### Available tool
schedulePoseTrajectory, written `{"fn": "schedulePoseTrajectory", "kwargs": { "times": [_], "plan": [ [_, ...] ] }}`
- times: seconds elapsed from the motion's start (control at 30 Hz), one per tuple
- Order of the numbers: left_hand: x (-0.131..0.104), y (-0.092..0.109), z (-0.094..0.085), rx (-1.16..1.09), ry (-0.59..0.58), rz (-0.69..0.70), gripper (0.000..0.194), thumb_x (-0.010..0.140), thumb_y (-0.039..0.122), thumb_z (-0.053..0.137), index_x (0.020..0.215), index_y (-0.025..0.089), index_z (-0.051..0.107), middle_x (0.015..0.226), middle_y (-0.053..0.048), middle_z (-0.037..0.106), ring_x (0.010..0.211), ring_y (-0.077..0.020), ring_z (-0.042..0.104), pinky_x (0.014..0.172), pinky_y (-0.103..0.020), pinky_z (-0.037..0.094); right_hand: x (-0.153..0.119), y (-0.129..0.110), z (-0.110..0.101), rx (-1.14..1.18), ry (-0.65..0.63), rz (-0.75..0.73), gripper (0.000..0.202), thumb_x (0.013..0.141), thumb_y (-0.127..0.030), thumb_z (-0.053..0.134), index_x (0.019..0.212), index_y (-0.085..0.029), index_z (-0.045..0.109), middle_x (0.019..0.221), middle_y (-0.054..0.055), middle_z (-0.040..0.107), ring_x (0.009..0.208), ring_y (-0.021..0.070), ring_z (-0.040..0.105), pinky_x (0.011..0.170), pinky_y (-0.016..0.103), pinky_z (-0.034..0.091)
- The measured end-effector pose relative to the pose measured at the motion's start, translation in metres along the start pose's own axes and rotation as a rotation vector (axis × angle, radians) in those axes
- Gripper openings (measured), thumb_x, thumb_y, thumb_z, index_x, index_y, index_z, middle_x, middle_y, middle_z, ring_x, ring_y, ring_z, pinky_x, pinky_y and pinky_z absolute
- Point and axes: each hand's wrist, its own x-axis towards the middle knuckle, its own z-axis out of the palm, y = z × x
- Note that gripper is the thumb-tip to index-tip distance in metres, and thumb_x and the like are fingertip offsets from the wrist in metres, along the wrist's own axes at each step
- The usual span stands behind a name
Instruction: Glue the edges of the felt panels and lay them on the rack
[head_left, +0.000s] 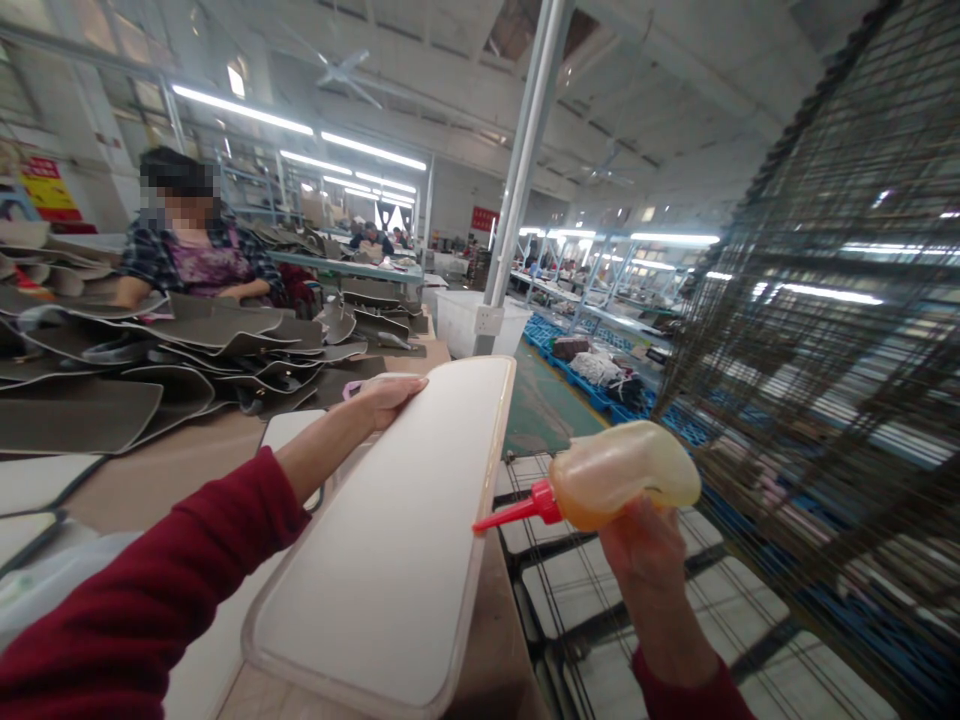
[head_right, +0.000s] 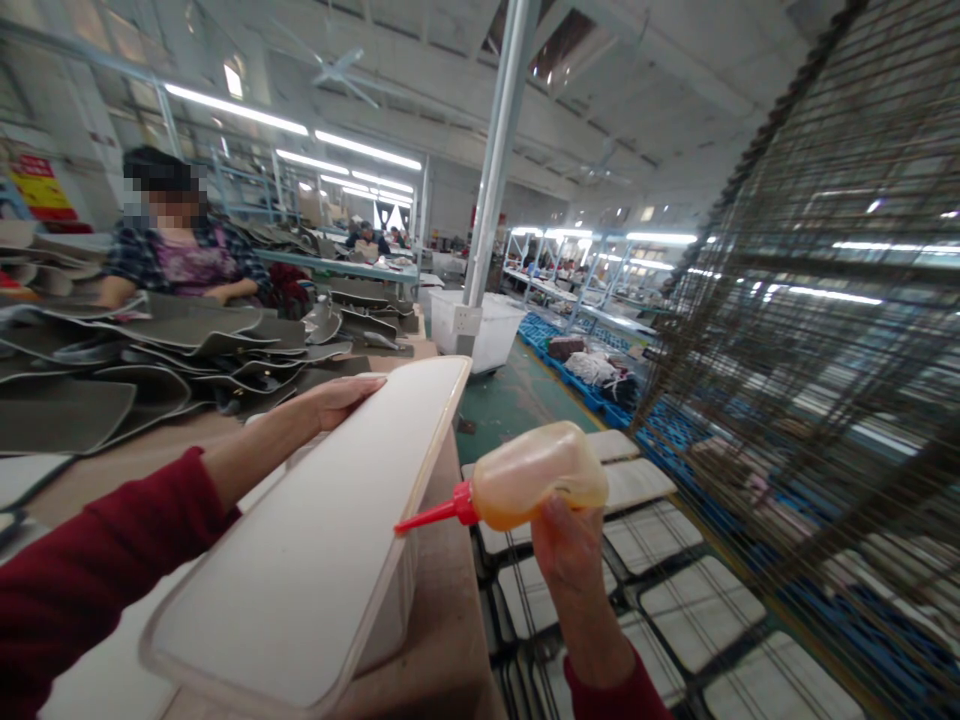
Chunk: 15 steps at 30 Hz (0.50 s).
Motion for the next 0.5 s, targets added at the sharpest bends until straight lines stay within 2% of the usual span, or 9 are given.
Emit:
{"fn": "schedulePoseTrajectory", "kwargs": {
  "times": [0.17,0.37,0.5],
  "plan": [
    [0.004,0.004,-0.001,0.025,0.022,-0.007,0.025,0.090,0.007,0.046,0.107,0.005,0.064,0.056,-0.007,0.070,0.042,-0.0216,0.065,0.041,-0.028,0.054,-0.002,0.000,0.001,0.003,-0.066,-0.027,0.065,0.045,-0.052,0.086,0.103,-0.027,0.069,0.095,0.007,0.075,0.099,0.0323,0.068,0.095,0.056,0.051],
    [0.007,0.009,-0.005,0.019,0.045,-0.005,0.025,0.093,0.012,0.044,0.106,0.005,0.065,0.059,-0.008,0.072,0.041,-0.0194,0.064,0.044,-0.027,0.055,-0.005,0.001,0.001,0.004,0.000,-0.056,0.061,0.045,-0.051,0.087,0.099,-0.029,0.070,0.095,0.006,0.076,0.098,0.0319,0.069,0.096,0.055,0.050],
    [0.011,0.011,-0.009,0.011,0.035,-0.012,0.025,0.094,0.013,0.042,0.106,0.006,0.064,0.057,-0.006,0.071,0.042,-0.0196,0.064,0.044,-0.028,0.055,-0.006,-0.001,0.002,0.017,-0.065,-0.041,0.058,0.048,-0.051,0.085,0.099,-0.029,0.070,0.096,0.006,0.076,0.100,0.0314,0.068,0.100,0.055,0.047]
  ]
}}
